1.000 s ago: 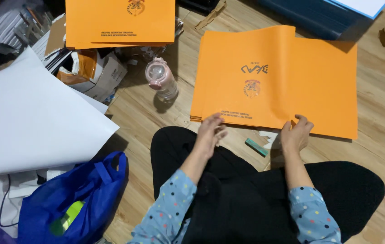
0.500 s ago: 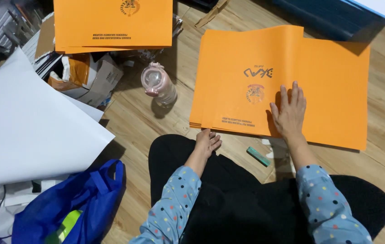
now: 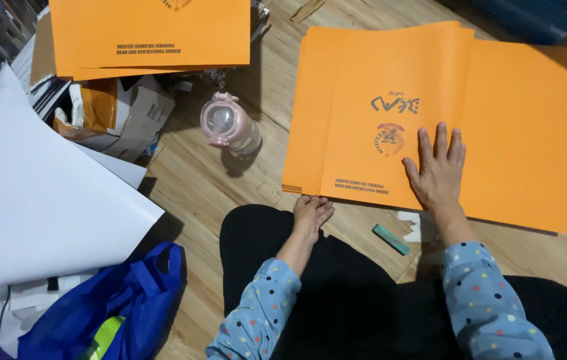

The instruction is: Organizing and smoothing large orange paper folders on the floor using a creasing tool

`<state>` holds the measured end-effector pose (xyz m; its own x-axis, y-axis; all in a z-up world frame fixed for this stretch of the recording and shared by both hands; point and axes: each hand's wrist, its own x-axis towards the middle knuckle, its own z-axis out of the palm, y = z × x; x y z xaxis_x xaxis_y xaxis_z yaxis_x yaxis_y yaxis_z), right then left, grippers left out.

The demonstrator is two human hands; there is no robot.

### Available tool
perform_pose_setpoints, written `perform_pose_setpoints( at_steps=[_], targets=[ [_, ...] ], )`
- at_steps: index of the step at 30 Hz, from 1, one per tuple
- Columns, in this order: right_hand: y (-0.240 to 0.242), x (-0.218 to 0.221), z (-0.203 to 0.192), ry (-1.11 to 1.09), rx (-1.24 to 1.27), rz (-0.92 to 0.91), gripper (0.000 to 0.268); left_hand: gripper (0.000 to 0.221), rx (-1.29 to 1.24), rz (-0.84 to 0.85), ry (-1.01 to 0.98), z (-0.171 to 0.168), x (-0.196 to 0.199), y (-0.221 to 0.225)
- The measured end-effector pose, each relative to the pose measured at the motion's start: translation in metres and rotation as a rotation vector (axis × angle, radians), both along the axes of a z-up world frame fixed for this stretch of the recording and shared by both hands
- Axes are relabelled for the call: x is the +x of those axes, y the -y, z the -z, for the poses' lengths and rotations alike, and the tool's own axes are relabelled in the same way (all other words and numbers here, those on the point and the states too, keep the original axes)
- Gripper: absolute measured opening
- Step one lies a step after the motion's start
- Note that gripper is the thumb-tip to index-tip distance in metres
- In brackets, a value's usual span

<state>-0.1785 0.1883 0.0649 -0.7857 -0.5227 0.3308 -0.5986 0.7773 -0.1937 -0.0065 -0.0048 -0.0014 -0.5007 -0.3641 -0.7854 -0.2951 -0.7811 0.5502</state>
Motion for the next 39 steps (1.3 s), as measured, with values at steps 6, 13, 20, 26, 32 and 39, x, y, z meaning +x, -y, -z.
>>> perform_pose_setpoints(
  at_steps=[6,13,20,26,32,39],
  targets=[
    [-0.008,0.009,0.009,-0.094,0.008,-0.016,0.054,0.034,0.008,-0.064,-0.017,-0.034,0.002,0.002],
    [-0.014,0.093,-0.036,0.500,0.338,0.126,0.043,0.025,-0.106,-0.207,0.036,-0.009,-0.003,0.001],
    [-0.020,0.109,0.013,0.665,0.655,-0.050,0.042,0.017,-0.142,-0.230,0.079,0.038,-0.013,-0.002],
    [0.072,0.087,-0.065,0.538,0.214,-0.238,0.032,0.022,-0.133,-0.227,0.088,0.029,-0.014,-0.004],
    [0.122,0.064,-0.028,0.342,0.301,-0.349,0.020,0.027,-0.145,-0.211,0.082,0.013,-0.012,-0.005],
    [0.123,0.072,-0.036,0.293,0.363,-0.368,0.021,0.024,-0.216,-0.249,0.101,0.009,-0.011,-0.009]
  ],
)
